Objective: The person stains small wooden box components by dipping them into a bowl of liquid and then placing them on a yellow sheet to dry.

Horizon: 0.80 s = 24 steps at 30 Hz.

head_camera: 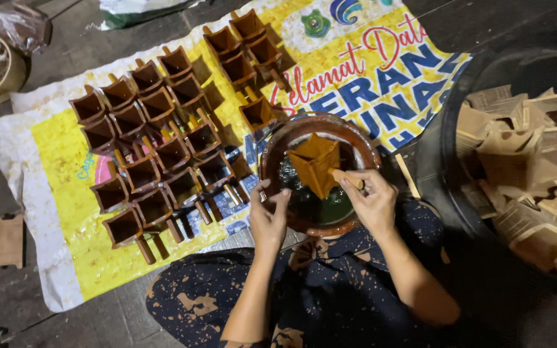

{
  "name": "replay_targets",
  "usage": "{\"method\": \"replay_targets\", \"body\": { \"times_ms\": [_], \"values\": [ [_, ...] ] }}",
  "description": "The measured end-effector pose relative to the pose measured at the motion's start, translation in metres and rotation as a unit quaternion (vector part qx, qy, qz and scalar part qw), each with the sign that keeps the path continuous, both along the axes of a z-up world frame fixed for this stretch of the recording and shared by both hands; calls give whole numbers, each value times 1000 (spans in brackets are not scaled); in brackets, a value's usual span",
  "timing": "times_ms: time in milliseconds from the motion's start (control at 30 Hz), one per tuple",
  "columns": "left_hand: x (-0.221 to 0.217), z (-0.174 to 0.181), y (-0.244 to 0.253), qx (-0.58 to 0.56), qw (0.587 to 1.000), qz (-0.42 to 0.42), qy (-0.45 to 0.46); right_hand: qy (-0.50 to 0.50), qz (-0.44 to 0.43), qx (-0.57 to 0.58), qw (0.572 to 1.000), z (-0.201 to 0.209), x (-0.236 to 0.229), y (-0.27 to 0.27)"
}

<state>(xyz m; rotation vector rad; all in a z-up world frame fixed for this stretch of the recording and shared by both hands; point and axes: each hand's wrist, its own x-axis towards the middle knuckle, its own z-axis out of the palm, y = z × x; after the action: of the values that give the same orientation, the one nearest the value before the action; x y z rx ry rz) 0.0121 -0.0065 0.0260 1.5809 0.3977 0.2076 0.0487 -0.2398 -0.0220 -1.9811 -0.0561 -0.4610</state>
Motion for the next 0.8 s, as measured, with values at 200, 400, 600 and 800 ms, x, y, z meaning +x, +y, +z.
{"method": "replay_targets", "body": {
  "times_ms": [200, 400, 600, 800],
  "values": [
    [37, -8, -13, -18, 987, -112, 113, -90, -3, 100, 991, 18, -13, 14],
    [60, -33, -10, -101, 978, -111, 146, -130, -33, 79, 988, 20, -19, 24],
    [73, -86, 2, -138, 972, -109, 157, -157, -30, 107, 981, 11, -22, 30],
    [64, -86, -2, -162, 974, -63, 142, -156, -22, 99, 982, -3, -28, 28]
  ]
}}
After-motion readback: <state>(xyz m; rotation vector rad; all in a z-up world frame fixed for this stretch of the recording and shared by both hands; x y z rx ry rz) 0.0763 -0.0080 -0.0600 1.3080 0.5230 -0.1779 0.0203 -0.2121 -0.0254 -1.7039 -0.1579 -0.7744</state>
